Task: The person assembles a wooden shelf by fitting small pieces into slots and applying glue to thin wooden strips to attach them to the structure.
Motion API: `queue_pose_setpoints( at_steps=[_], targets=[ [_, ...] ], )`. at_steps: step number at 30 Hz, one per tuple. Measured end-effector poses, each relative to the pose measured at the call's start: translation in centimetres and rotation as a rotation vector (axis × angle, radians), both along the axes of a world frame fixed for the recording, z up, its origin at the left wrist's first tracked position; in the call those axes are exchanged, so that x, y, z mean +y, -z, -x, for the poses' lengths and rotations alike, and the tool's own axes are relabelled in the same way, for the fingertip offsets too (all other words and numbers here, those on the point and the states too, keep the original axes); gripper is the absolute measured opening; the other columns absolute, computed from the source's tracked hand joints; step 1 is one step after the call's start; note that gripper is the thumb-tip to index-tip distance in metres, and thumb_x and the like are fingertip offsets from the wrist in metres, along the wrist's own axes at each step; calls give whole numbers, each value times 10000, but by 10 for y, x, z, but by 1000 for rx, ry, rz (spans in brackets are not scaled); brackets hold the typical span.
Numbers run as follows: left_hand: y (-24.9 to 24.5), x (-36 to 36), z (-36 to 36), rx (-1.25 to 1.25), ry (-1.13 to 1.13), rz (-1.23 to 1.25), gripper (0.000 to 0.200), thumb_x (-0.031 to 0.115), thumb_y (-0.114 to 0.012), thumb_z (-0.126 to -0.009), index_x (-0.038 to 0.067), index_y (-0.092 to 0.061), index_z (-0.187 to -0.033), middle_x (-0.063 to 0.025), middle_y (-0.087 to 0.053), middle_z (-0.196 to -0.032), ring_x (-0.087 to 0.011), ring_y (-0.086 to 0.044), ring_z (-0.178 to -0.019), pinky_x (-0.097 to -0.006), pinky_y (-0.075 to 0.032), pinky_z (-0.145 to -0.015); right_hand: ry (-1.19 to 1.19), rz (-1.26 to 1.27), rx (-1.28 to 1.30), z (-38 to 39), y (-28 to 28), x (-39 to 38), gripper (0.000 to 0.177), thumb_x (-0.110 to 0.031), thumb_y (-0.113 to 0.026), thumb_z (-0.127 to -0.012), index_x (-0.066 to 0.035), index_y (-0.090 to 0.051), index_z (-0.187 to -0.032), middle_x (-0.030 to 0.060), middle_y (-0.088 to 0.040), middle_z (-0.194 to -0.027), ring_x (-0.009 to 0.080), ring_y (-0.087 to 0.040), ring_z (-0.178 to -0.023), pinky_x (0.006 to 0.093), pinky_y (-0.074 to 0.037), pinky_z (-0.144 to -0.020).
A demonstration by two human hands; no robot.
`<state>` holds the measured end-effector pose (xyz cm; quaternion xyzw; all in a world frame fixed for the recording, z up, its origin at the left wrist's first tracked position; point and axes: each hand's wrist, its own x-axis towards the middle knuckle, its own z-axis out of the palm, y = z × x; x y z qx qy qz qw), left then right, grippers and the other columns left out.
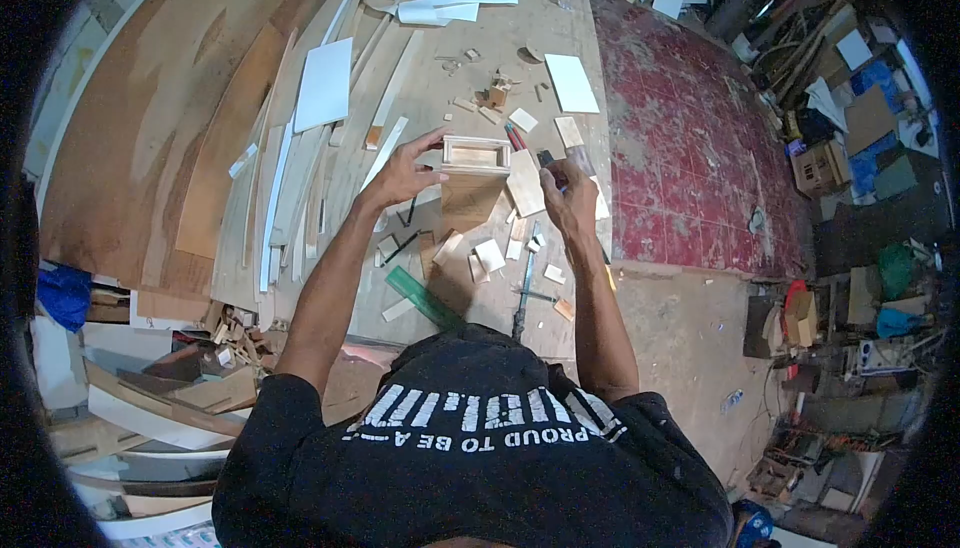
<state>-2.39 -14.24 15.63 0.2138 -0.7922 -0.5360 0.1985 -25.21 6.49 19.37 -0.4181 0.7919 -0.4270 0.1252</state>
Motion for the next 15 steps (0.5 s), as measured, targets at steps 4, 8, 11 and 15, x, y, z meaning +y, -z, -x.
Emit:
queue_pose_setpoints(
  at_steps=[4,8,11,15],
  targets=[
    [-2,2,0,-22,-19,35,817,58,-782,-789,91,-401,-1511,-185,-540,-1430,-280,-536,-1304,-391,-517,-1030,-12,3,5,0,5,2,274,-229,-666,-909,23,-699,-1011,142,-727,-875,196,-670,-789,342,-528,-766],
    [-4,4,0,-21,-30,16,825,48,-782,-789,96,-395,-1516,-177,-536,-1434,-278,-523,-1317,-393,-532,-1010,-25,59,26,5,21,3,290,-238,-667,-882,30,-701,-988,175,-716,-845,237,-677,-748,354,-533,-729],
    [-4,3,1,-22,-22,-9,824,44,-779,-791,104,-394,-1518,-169,-535,-1433,-270,-517,-1320,-398,-537,-1009,-31,46,19,6,22,3,292,-246,-664,-881,23,-705,-988,175,-717,-849,240,-681,-749,357,-536,-731],
    [-1,1,0,-26,-7,-7,835,55,-788,-785,114,-396,-1519,-153,-537,-1432,-261,-521,-1311,-402,-545,-998,-37,48,24,3,22,1,285,-247,-678,-873,10,-705,-993,159,-710,-820,228,-677,-732,353,-536,-708]
  ],
)
